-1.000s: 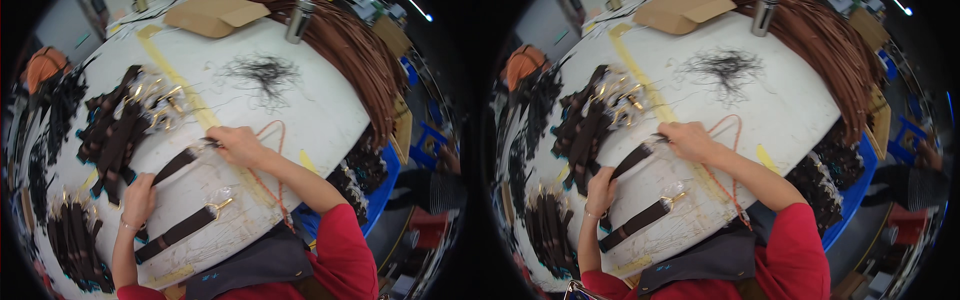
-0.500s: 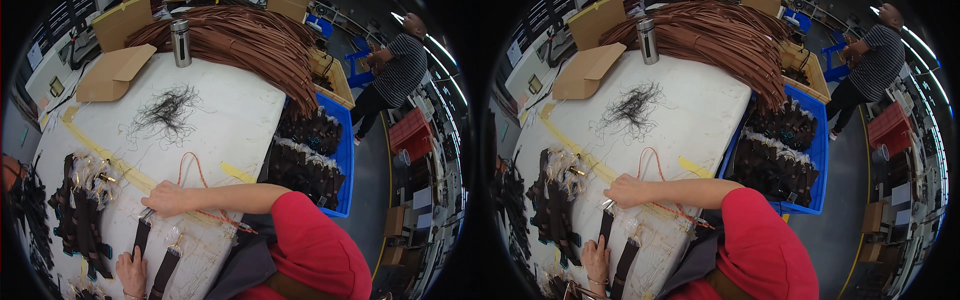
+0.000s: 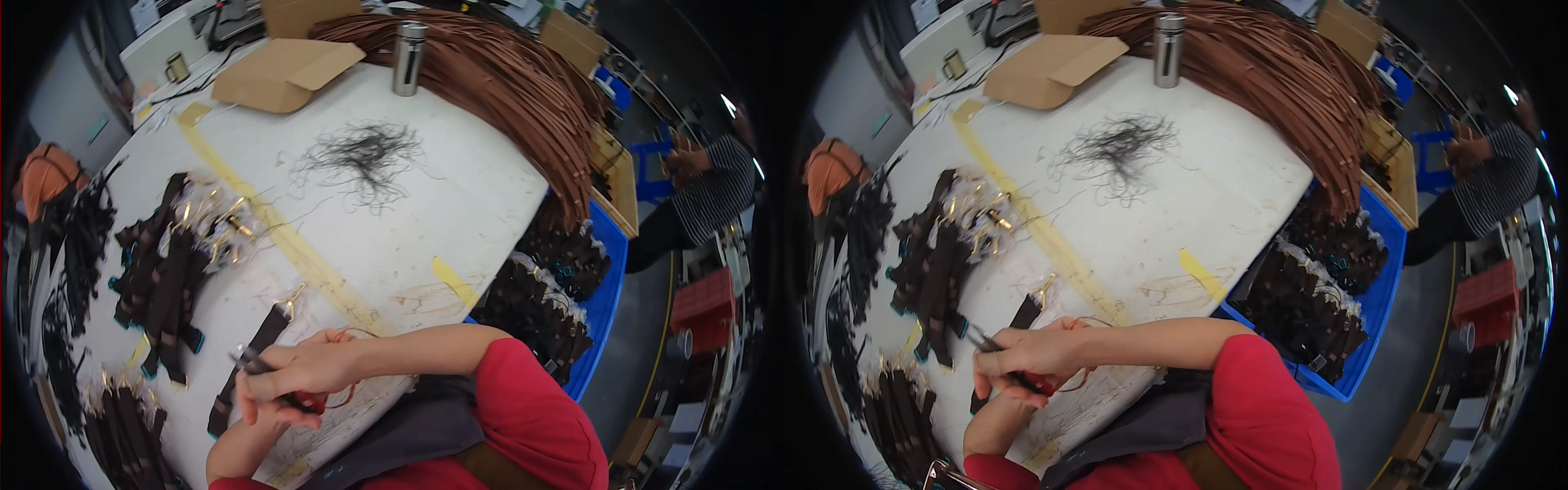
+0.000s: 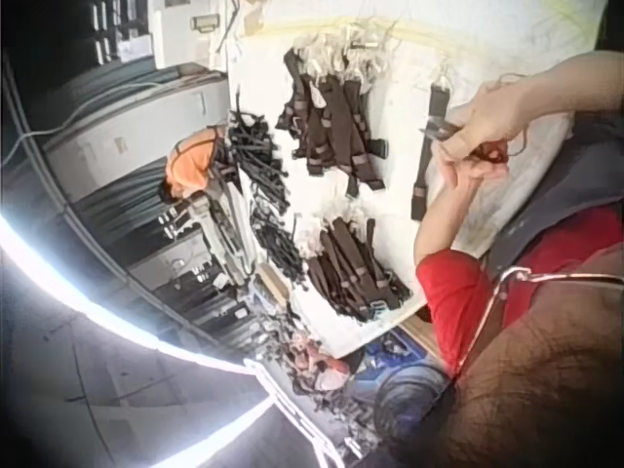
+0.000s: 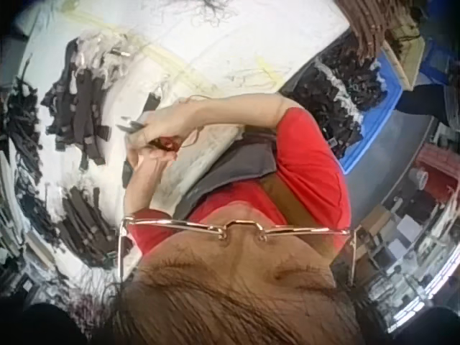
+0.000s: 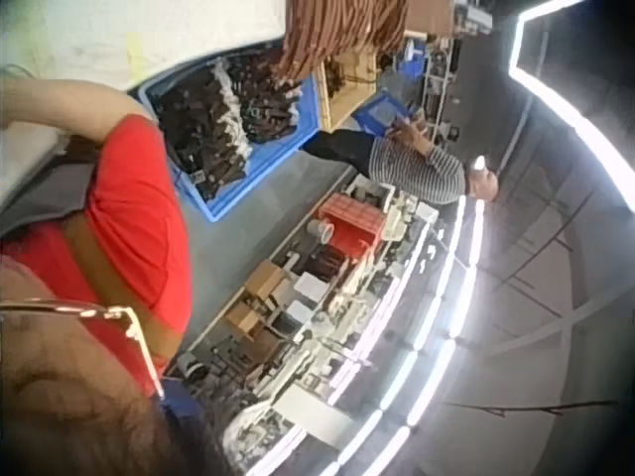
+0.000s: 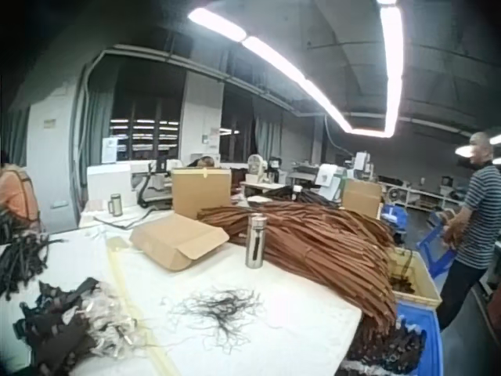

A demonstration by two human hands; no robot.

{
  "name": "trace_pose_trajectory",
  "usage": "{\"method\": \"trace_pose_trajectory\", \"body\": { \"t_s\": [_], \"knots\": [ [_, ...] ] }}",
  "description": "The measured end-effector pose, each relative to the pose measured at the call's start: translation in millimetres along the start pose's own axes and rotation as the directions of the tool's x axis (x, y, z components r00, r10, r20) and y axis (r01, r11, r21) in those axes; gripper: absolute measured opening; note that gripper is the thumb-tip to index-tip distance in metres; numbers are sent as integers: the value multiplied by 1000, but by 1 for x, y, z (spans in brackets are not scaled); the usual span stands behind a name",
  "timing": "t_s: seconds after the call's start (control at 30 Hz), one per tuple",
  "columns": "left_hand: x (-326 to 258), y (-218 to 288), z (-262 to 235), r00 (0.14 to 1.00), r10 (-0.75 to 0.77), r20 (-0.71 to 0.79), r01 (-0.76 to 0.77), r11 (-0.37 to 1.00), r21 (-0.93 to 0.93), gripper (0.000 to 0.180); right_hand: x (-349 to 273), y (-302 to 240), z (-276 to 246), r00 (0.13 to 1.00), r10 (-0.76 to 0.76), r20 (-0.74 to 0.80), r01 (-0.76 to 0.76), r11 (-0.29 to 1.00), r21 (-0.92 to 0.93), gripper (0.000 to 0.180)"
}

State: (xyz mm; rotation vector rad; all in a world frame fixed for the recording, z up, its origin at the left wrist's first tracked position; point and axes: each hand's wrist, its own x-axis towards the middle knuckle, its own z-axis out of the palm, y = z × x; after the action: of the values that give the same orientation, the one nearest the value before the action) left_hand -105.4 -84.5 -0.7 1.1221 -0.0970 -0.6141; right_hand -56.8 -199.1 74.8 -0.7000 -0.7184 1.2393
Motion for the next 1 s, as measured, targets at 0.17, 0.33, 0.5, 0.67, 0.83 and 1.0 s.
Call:
{"method": "trace_pose_trajectory", "body": {
  "t_s": [0.17, 0.33, 0.5, 0.67, 0.83, 1.0],
  "knots": [
    [-29, 57, -15, 993, -100, -69, 118, 925, 360, 18, -82, -54, -17, 964, 159, -213, -209, 949, -234, 35],
    [-29, 80, -72, 897, 329, -295, 144, 415, 899, 12, -157, -109, -3, 747, -633, -205, 457, 712, -533, 64],
    [3, 58, -87, 880, 459, -123, 25, 215, 976, 12, -68, -49, -70, 738, -347, -578, -575, 124, -809, 24],
    [17, 55, -83, 920, 316, -232, 126, 322, 938, 19, -15, -6, -100, 841, -280, -462, -473, 33, -881, 25],
    [17, 48, -81, 928, 254, -273, 176, 347, 921, 28, 13, -5, -111, 822, -156, -548, -561, -58, -826, 22],
    [15, 30, -89, 922, 302, -242, 163, 265, 951, 33, 11, -10, -118, 792, -106, -601, -609, -66, -791, 17]
  ]
}}
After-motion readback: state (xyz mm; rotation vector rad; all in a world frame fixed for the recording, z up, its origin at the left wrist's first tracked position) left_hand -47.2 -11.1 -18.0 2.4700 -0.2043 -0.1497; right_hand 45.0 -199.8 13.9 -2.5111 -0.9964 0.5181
